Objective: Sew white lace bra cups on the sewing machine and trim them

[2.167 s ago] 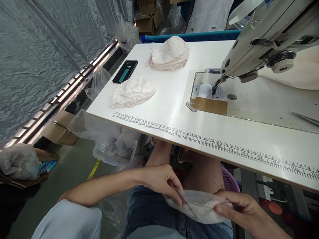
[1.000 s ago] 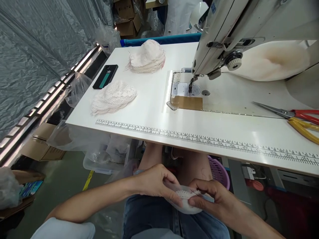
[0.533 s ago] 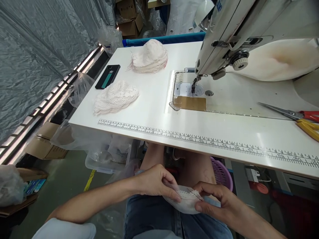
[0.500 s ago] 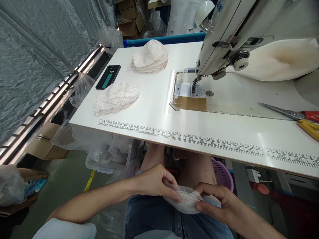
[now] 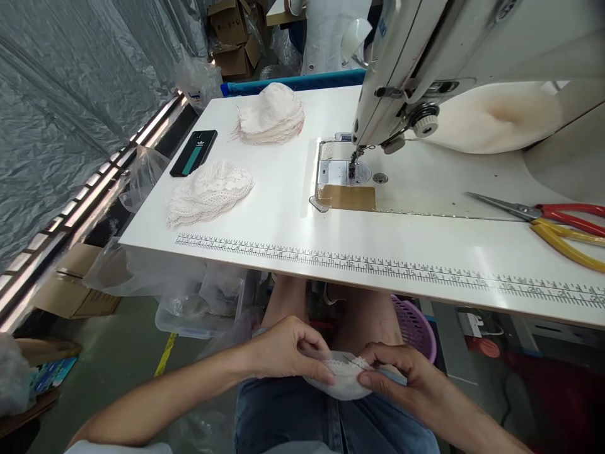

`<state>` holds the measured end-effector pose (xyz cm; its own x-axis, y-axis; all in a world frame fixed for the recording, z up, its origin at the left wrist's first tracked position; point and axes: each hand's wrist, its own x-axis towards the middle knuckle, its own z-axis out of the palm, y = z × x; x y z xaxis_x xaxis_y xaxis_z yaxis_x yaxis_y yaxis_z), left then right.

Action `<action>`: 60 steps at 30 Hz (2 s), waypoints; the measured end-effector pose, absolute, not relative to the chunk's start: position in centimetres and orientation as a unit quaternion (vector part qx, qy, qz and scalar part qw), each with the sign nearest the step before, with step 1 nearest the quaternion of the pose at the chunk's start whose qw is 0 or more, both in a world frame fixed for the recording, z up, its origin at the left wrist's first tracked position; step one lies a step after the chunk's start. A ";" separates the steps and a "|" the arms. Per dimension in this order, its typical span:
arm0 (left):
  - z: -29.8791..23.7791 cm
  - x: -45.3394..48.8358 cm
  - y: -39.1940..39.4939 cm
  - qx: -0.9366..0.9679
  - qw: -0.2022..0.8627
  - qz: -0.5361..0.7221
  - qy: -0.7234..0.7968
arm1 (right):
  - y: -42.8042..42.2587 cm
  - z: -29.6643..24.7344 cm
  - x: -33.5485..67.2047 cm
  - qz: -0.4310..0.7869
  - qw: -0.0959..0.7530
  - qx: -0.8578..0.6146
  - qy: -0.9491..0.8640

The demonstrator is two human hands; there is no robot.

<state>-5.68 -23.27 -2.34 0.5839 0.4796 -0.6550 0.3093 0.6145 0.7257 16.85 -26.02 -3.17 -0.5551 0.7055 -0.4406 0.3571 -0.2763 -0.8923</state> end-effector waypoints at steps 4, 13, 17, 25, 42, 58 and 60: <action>-2.1 -5.1 -23.2 0.441 0.780 0.057 0.440 | -26.0 -2.9 16.7 0.635 0.135 -0.456 -0.609; -2.3 -4.7 -23.4 0.449 0.765 0.078 0.455 | -26.8 -2.5 17.0 0.575 0.119 -0.483 -0.650; -2.1 -4.7 -23.5 0.462 0.753 0.082 0.461 | -27.1 -2.7 16.7 0.557 0.116 -0.476 -0.670; -2.2 -4.5 -23.6 0.490 0.733 0.093 0.463 | -27.6 -3.0 16.6 0.546 0.136 -0.485 -0.670; -2.2 -5.6 -23.3 0.480 0.749 0.043 0.455 | -25.9 -3.5 17.0 0.663 0.156 -0.469 -0.562; -1.7 -5.6 -22.8 0.472 0.763 0.046 0.439 | -25.1 -3.9 17.0 0.727 0.144 -0.444 -0.504; -1.8 -5.7 -22.7 0.465 0.771 0.054 0.431 | -25.0 -3.9 17.2 0.739 0.151 -0.440 -0.487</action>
<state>-5.74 -22.67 -1.78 0.6230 0.4836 -0.6149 0.3181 0.5615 0.7639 17.16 -25.05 -3.93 -0.5663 0.6524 -0.5036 0.2049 -0.4805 -0.8527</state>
